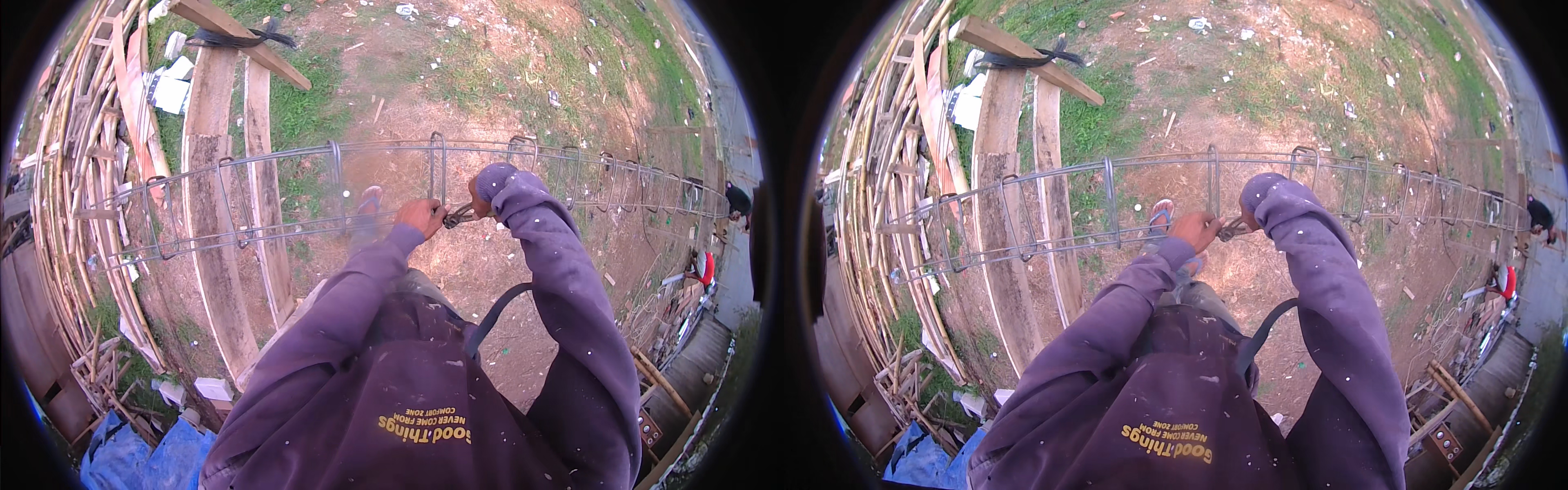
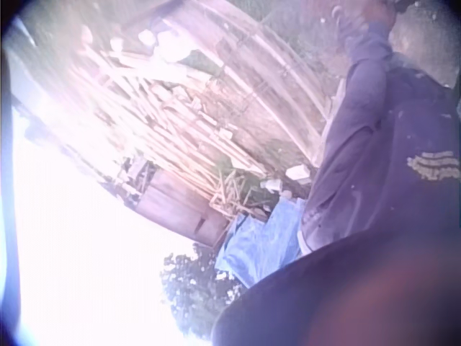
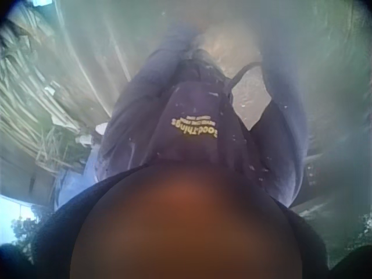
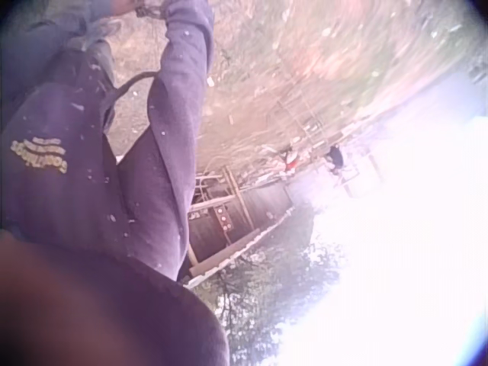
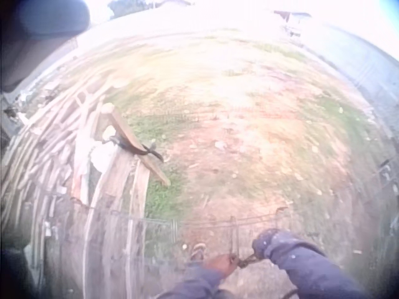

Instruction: The person uses pliers to twist wire ties around a rectangular rebar cage, securing the vertical and horizontal bars together. The person repeatedly positions the cage, twists ties at multiple joints, and adjusts the cage orientation to reach different connection points.

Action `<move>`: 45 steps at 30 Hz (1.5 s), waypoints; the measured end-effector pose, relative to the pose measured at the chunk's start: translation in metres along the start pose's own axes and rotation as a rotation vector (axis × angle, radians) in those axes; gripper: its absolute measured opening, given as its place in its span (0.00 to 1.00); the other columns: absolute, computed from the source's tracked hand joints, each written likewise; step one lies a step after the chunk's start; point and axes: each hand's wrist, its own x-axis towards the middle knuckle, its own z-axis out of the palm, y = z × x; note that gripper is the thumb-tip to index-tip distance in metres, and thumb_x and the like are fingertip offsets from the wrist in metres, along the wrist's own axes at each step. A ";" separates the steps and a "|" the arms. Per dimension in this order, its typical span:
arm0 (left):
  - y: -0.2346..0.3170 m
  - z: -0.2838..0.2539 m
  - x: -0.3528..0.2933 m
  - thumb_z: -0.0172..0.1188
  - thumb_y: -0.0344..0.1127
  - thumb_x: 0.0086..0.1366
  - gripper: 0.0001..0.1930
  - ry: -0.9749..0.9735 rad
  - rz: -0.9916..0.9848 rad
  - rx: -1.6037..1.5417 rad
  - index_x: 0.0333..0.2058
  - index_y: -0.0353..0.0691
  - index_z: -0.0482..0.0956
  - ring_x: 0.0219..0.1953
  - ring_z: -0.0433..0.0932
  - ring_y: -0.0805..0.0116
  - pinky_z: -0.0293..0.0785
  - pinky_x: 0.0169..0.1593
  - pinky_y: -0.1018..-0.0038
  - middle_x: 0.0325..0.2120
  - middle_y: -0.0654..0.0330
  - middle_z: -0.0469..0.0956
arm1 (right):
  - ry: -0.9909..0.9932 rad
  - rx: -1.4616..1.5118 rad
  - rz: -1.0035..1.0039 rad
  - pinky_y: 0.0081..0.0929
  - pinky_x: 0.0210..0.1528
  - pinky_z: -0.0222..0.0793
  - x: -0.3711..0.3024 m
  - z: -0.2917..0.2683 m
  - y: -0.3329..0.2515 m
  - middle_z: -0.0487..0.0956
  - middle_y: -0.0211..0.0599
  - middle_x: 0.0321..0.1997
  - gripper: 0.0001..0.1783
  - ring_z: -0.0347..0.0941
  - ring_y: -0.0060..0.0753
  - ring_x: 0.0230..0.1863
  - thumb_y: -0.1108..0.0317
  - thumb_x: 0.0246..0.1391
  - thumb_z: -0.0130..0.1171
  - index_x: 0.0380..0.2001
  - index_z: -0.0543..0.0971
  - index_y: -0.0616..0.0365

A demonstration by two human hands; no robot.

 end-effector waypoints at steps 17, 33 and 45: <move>-0.011 0.016 0.007 0.55 0.55 0.63 0.25 0.042 0.078 -0.041 0.32 0.34 0.83 0.36 0.80 0.47 0.73 0.43 0.58 0.29 0.44 0.80 | 0.924 0.512 0.389 0.41 0.35 0.72 -0.042 0.249 -0.090 0.76 0.46 0.32 0.22 0.76 0.44 0.32 0.51 0.60 0.53 0.44 0.71 0.61; -0.011 0.010 0.004 0.43 0.59 0.67 0.33 0.050 0.075 -0.059 0.24 0.32 0.81 0.28 0.78 0.46 0.71 0.38 0.55 0.19 0.45 0.77 | -0.555 0.347 0.310 0.36 0.25 0.73 0.008 -0.044 0.006 0.80 0.44 0.24 0.20 0.77 0.35 0.22 0.60 0.54 0.63 0.43 0.76 0.65; -0.002 0.036 -0.098 0.63 0.41 0.59 0.16 0.484 0.403 -0.172 0.20 0.37 0.73 0.26 0.73 0.57 0.62 0.60 0.55 0.19 0.55 0.70 | -0.238 1.596 -0.067 0.26 0.16 0.69 -0.068 0.213 -0.006 0.74 0.36 0.17 0.14 0.72 0.27 0.15 0.73 0.44 0.69 0.27 0.71 0.62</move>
